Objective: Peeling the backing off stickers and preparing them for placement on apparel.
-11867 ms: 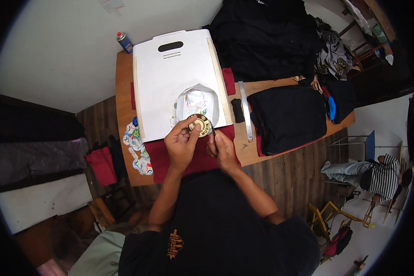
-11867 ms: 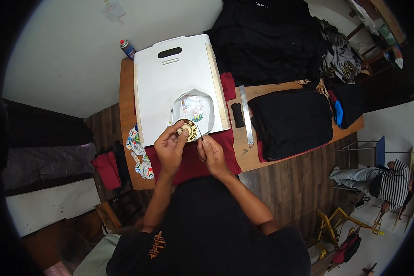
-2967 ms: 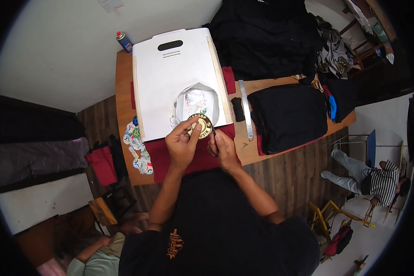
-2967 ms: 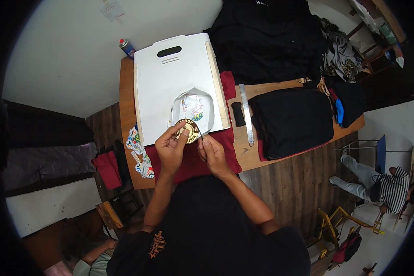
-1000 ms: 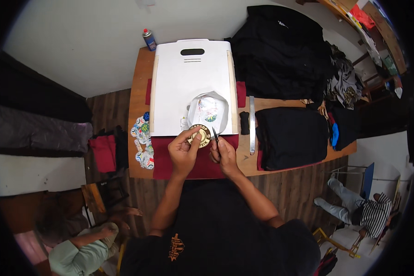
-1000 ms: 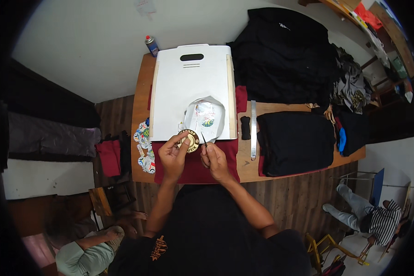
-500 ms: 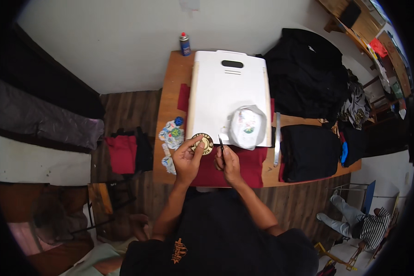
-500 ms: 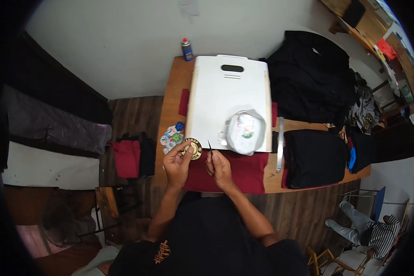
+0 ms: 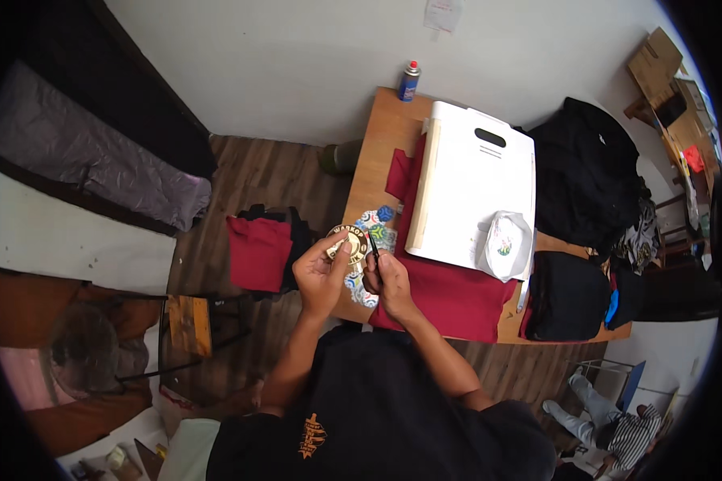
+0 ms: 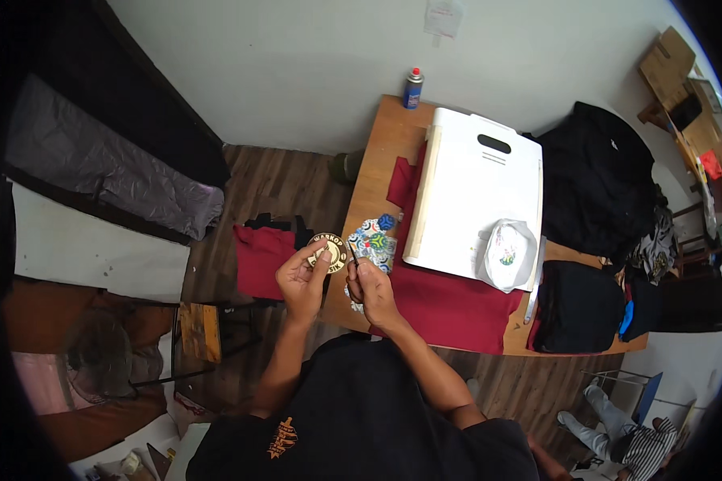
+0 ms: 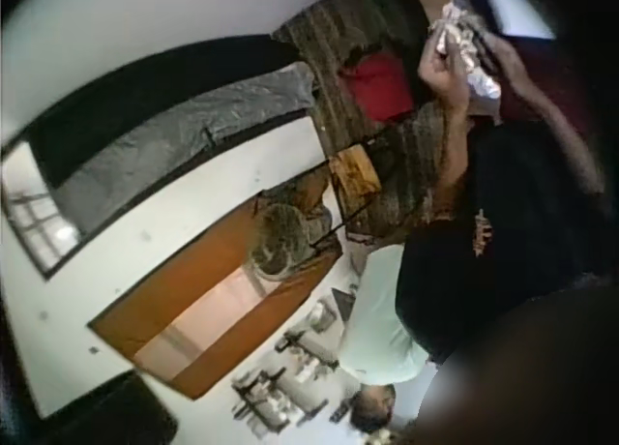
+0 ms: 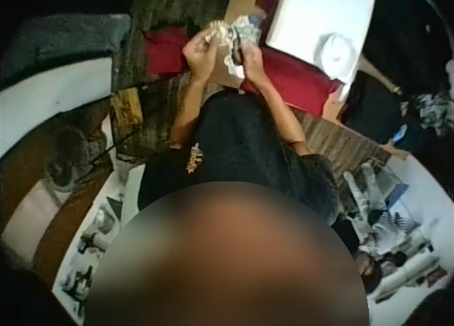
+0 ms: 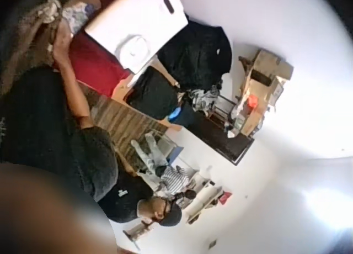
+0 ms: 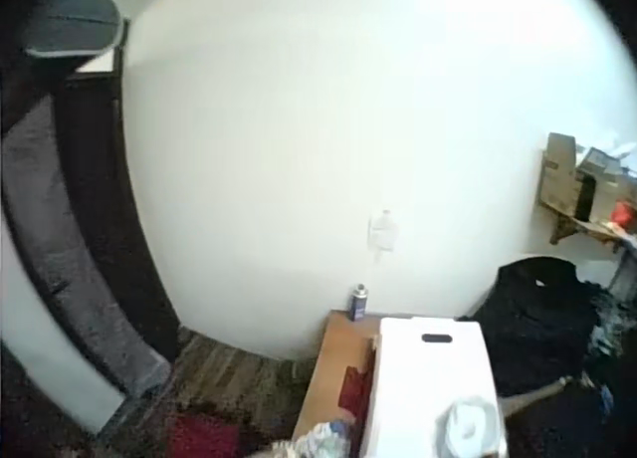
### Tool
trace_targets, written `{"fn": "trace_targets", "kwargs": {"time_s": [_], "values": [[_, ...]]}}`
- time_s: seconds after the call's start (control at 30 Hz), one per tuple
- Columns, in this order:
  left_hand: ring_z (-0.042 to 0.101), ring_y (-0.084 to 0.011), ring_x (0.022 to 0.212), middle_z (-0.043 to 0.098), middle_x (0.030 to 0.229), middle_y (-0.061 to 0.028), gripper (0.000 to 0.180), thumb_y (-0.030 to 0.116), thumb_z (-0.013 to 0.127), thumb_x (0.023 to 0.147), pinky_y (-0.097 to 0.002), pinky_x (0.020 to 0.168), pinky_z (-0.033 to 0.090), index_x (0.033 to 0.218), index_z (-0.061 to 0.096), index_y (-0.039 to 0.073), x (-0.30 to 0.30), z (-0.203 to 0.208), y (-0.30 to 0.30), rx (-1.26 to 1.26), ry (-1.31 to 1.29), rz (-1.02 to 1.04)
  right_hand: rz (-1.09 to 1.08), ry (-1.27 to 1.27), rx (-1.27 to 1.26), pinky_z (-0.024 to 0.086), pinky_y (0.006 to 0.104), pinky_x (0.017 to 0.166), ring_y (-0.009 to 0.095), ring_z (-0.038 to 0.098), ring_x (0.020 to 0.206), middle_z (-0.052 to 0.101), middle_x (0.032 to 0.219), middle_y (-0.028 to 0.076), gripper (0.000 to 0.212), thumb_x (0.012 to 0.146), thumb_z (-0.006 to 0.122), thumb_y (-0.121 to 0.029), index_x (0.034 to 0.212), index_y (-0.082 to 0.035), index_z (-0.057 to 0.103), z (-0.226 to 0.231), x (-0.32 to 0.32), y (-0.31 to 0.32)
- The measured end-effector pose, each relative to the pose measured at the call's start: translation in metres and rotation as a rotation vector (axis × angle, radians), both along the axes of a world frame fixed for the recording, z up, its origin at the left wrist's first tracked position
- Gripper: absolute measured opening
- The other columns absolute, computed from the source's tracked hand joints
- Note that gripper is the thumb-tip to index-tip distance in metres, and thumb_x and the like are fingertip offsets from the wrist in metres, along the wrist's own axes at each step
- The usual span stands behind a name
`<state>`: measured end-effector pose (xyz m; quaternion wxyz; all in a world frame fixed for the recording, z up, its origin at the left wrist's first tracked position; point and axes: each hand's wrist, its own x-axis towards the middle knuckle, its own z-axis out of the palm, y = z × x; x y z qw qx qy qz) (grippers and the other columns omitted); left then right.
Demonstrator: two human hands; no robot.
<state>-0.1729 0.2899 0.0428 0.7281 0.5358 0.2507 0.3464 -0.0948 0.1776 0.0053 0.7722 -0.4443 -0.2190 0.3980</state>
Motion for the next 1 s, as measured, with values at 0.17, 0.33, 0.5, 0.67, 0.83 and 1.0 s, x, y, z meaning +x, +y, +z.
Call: {"fn": "trace_targets", "kwargs": {"time_s": [0.17, 0.33, 0.5, 0.67, 0.83, 1.0], "values": [[0.065, -0.0126, 0.093, 0.068, 0.104, -0.0125, 0.025, -0.007, 0.063, 0.089, -0.0235, 0.082, 0.052, 0.114, 0.062, -0.011, -0.011, -0.010, 0.016, 0.065, -0.054, 0.038, 0.071, -0.002, -0.039, 0.026, 0.0229, 0.047, 0.006, 0.030, 0.050, 0.035, 0.059, -0.003, 0.034, 0.107, 0.034, -0.034, 0.092, -0.006, 0.046, 0.011, -0.005, 0.016], [0.065, -0.0126, 0.091, 0.068, 0.102, -0.0118, 0.026, -0.007, 0.063, 0.089, -0.0238, 0.081, 0.052, 0.115, 0.062, -0.010, -0.015, -0.007, 0.023, 0.091, -0.033, 0.052, 0.111, -0.043, -0.032, 0.027, 0.0230, 0.048, 0.006, 0.030, 0.051, 0.035, 0.059, -0.003, 0.034, 0.107, 0.035, -0.034, 0.092, -0.006, 0.046, -0.002, -0.004, 0.020], [0.065, -0.0127, 0.090, 0.068, 0.102, -0.0120, 0.025, -0.006, 0.063, 0.089, -0.0239, 0.080, 0.053, 0.115, 0.063, -0.010, -0.016, -0.012, 0.021, 0.076, -0.006, 0.078, 0.162, -0.046, -0.042, 0.026, 0.0232, 0.048, 0.006, 0.030, 0.050, 0.035, 0.059, -0.003, 0.034, 0.107, 0.035, -0.035, 0.092, -0.006, 0.046, -0.003, -0.004, 0.019], [0.063, -0.0123, 0.094, 0.066, 0.101, -0.0098, 0.025, -0.009, 0.064, 0.088, -0.0237, 0.082, 0.050, 0.113, 0.063, -0.011, -0.015, -0.011, 0.012, 0.012, -0.012, 0.079, 0.158, -0.022, -0.036, 0.026, 0.0236, 0.047, 0.007, 0.029, 0.049, 0.034, 0.058, -0.003, 0.035, 0.107, 0.034, -0.034, 0.090, -0.005, 0.046, -0.007, -0.002, 0.013], [0.063, -0.0124, 0.094, 0.066, 0.101, -0.0098, 0.025, -0.009, 0.064, 0.088, -0.0238, 0.082, 0.050, 0.113, 0.064, -0.011, -0.016, -0.012, 0.012, 0.015, -0.015, 0.070, 0.143, -0.064, -0.046, 0.026, 0.0237, 0.047, 0.007, 0.029, 0.049, 0.034, 0.058, -0.003, 0.035, 0.107, 0.034, -0.033, 0.089, -0.005, 0.046, -0.004, -0.004, 0.014], [0.065, -0.0140, 0.091, 0.068, 0.103, -0.0127, 0.026, -0.006, 0.063, 0.090, -0.0247, 0.082, 0.053, 0.115, 0.062, -0.010, -0.014, -0.015, 0.009, 0.063, -0.013, 0.061, 0.115, -0.052, -0.043, 0.026, 0.0236, 0.047, 0.007, 0.029, 0.049, 0.035, 0.058, -0.003, 0.034, 0.107, 0.035, -0.031, 0.089, -0.005, 0.046, -0.009, -0.006, 0.010]]}}
